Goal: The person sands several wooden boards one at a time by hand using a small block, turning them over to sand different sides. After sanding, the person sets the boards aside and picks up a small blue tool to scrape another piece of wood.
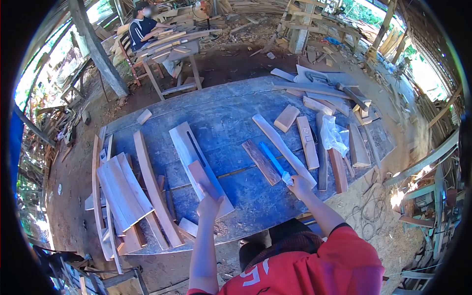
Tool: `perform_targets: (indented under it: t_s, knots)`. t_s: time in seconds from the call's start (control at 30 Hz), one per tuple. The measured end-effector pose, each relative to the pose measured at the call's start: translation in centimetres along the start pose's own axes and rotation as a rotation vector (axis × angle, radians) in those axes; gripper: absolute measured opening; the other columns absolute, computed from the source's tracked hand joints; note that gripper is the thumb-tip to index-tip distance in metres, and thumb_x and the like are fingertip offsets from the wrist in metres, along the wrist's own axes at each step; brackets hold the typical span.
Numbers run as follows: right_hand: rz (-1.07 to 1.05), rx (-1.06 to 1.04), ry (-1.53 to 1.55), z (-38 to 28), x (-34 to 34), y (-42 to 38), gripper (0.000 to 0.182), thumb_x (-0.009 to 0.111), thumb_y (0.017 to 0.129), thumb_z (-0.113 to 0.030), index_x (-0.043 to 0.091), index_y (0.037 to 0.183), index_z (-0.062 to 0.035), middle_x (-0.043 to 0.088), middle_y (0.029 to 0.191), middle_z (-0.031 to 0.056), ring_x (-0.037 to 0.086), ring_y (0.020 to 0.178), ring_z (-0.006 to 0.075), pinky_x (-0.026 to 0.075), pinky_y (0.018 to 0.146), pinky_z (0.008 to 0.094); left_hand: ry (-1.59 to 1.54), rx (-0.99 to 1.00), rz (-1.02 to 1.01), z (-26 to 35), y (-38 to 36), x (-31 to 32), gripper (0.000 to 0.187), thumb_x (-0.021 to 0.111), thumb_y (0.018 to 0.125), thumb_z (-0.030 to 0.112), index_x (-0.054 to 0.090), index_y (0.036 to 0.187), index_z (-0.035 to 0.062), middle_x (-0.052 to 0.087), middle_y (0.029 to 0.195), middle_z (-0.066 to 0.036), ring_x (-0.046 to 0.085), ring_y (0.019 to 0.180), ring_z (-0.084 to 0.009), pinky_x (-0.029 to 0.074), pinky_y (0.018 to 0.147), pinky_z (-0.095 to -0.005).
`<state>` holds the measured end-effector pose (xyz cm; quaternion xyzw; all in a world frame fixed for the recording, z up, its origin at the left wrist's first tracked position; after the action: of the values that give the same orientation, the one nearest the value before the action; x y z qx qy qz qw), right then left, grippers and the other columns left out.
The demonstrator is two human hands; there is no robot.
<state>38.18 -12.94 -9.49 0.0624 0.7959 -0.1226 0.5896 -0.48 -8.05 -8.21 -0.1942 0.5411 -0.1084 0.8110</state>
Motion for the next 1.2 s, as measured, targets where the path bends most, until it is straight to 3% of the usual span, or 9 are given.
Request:
perform_targets:
  t_s: [0.23,0.43,0.57,0.77,0.83,0.87,1.0,1.1,1.2]
  knots:
    - [-0.14,-0.078,0.162,-2.1,-1.6,2.2,0.032,0.071,0.066,-0.022,0.057,0.088,-0.0029,0.061,0.08,0.0168,0.059,0.077,0.0341,0.045,0.069,0.0431,-0.033,0.014,0.02,-0.4,0.3,0.5,0.105,0.061,0.076,0.048,-0.011,0.138,0.0026,0.064,0.079,-0.02,0.063,0.073,-0.0361,0.049,0.061,-0.0424]
    - [-0.154,-0.169,0.347,-0.2,-2.3,5.8,0.026,0.062,0.077,-0.025,0.055,0.086,-0.0011,0.059,0.08,0.02,0.057,0.08,0.0362,0.045,0.071,0.0427,-0.028,-0.057,0.101,0.2,-0.5,-0.1,0.102,0.068,0.072,0.039,-0.003,0.141,0.0111,0.064,0.075,-0.018,0.062,0.069,-0.0362,0.047,0.059,-0.0435]
    - [-0.238,-0.152,0.476,2.4,-3.2,6.8,0.027,0.057,0.085,-0.026,0.053,0.093,0.0002,0.058,0.074,0.0205,0.057,0.071,0.0385,0.044,0.061,0.0424,-0.003,-0.035,0.159,1.2,-1.1,-0.1,0.099,0.069,0.073,0.032,0.0,0.141,0.011,0.062,0.076,-0.021,0.061,0.071,-0.0391,0.047,0.064,-0.0446]
    - [-0.357,-0.128,0.823,7.6,-3.5,6.7,0.025,0.053,0.088,-0.022,0.046,0.098,-0.0002,0.06,0.072,0.0159,0.061,0.063,0.0291,0.045,0.057,0.0371,0.256,-0.287,0.426,6.2,-4.3,-1.5,0.073,0.067,0.074,0.033,0.034,0.136,0.0112,0.052,0.112,-0.021,0.051,0.103,-0.0365,0.043,0.082,-0.0424]
    - [-0.184,-0.184,0.881,10.0,-5.6,6.6,0.023,0.052,0.089,-0.02,0.046,0.099,-0.0005,0.06,0.072,0.0122,0.06,0.06,0.021,0.046,0.057,0.0328,0.007,-0.044,0.589,11.7,-4.7,-1.2,0.066,0.067,0.075,0.033,0.042,0.129,0.0061,0.044,0.122,-0.02,0.044,0.11,-0.0365,0.038,0.09,-0.0423]
    - [-0.218,-0.045,0.923,11.9,-5.5,6.4,0.022,0.051,0.09,-0.02,0.047,0.099,-0.0011,0.059,0.071,0.0086,0.058,0.059,0.0159,0.045,0.057,0.0293,0.005,0.039,0.576,13.8,-3.9,0.2,0.065,0.067,0.075,0.033,0.043,0.128,0.0039,0.044,0.121,-0.022,0.044,0.111,-0.0371,0.038,0.091,-0.0422]
    - [-0.027,-0.064,1.067,17.0,-8.3,4.7,0.023,0.053,0.089,-0.023,0.049,0.096,-0.0015,0.055,0.068,0.0043,0.054,0.054,0.0104,0.043,0.051,0.0246,-0.052,0.247,0.49,23.5,-1.5,4.2,0.063,0.065,0.077,0.036,0.045,0.124,-0.0008,0.04,0.127,-0.025,0.039,0.119,-0.0386,0.034,0.098,-0.0416]
    - [-0.081,0.04,1.205,19.9,-8.2,3.6,0.022,0.054,0.089,-0.022,0.05,0.096,-0.0016,0.055,0.066,0.0038,0.049,0.048,0.0065,0.039,0.044,0.0212,-0.207,0.402,0.368,29.9,1.1,6.0,0.064,0.064,0.077,0.039,0.045,0.123,-0.0023,0.038,0.13,-0.024,0.034,0.124,-0.0386,0.032,0.1,-0.0413]
    - [-0.033,0.066,1.189,21.4,-8.4,3.8,0.02,0.055,0.088,-0.021,0.054,0.091,-0.0014,0.055,0.065,0.003,0.047,0.045,0.0045,0.037,0.041,0.0196,-0.152,0.54,0.462,35.4,4.3,5.6,0.067,0.065,0.076,0.037,0.042,0.125,-0.002,0.037,0.131,-0.024,0.035,0.123,-0.0383,0.033,0.1,-0.0419]
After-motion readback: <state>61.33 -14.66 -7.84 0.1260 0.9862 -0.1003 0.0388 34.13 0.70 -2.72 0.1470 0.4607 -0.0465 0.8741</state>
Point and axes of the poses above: each hand's wrist, its own y-axis towards the middle knuckle, its own x-axis out of the palm, z = x × y, the point moved 10 cm from there along y, towards the middle knuckle
